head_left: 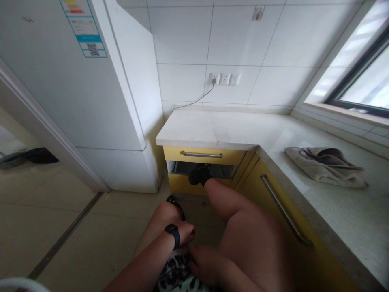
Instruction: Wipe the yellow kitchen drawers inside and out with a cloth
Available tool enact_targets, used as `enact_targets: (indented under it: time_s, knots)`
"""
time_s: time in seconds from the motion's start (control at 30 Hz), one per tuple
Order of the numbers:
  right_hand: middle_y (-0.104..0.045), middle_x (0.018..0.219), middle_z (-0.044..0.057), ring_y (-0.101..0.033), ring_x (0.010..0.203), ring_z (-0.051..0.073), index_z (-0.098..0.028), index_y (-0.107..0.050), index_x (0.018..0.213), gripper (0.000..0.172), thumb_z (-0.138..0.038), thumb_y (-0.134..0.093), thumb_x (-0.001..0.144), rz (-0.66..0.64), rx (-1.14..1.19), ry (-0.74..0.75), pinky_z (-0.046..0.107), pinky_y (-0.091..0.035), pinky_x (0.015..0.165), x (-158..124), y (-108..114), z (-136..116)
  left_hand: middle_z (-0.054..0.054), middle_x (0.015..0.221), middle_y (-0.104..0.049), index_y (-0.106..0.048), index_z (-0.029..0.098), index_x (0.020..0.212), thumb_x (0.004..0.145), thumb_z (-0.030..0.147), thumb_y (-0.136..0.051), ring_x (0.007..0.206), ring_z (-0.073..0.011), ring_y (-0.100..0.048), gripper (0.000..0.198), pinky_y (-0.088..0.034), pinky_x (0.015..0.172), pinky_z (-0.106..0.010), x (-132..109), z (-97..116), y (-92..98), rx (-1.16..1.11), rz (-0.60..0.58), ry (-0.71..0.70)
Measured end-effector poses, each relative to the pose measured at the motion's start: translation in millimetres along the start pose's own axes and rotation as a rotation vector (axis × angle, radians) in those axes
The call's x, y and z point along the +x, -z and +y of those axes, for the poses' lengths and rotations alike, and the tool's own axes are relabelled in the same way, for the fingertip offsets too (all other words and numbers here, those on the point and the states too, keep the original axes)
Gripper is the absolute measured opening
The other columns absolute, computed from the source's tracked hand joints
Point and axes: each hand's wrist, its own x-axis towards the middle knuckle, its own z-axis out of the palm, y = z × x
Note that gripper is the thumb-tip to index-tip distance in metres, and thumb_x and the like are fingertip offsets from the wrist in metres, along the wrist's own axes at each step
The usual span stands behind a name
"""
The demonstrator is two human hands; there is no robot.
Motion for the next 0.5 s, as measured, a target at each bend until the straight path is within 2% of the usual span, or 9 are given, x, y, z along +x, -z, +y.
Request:
enact_targets:
  time_s: [0.27, 0.37, 0.5]
  knots:
    - [-0.073, 0.115, 0.006, -0.069, 0.105, 0.031, -0.034, -0.068, 0.117, 0.036, -0.043, -0.053, 0.085, -0.047, -0.049, 0.051, 0.039, -0.051, 0.085, -7.3, 11.9, -8.7, -0.007, 0.096, -0.076, -0.075, 0.025, 0.092, 0.084, 0.043, -0.056, 0.095, -0.0264, -0.069, 0.027, -0.049, 0.081, -0.033, -7.7, 12.7, 15.6, 0.09, -0.011, 0.012]
    - [-0.074, 0.114, 0.01, -0.07, 0.101, 0.032, -0.028, -0.067, 0.12, 0.041, -0.044, -0.05, 0.087, -0.081, -0.053, 0.085, 0.041, -0.052, 0.083, -9.4, 16.5, -11.0, -0.008, 0.098, -0.076, -0.076, 0.025, 0.093, 0.086, 0.043, -0.053, 0.096, -0.0271, -0.069, 0.029, -0.05, 0.081, -0.034, -6.8, 9.9, 13.1, 0.117, -0.011, 0.019]
    - [-0.073, 0.113, 0.017, -0.07, 0.102, 0.036, -0.02, -0.068, 0.12, 0.047, -0.045, -0.044, 0.089, -0.086, -0.08, 0.077, 0.045, -0.053, 0.082, -13.3, 19.8, -13.1, -0.009, 0.1, -0.077, -0.077, 0.025, 0.093, 0.087, 0.042, -0.053, 0.095, -0.0286, -0.071, 0.03, -0.052, 0.081, -0.036, 3.4, 4.2, -0.8, 0.147, -0.044, 0.007]
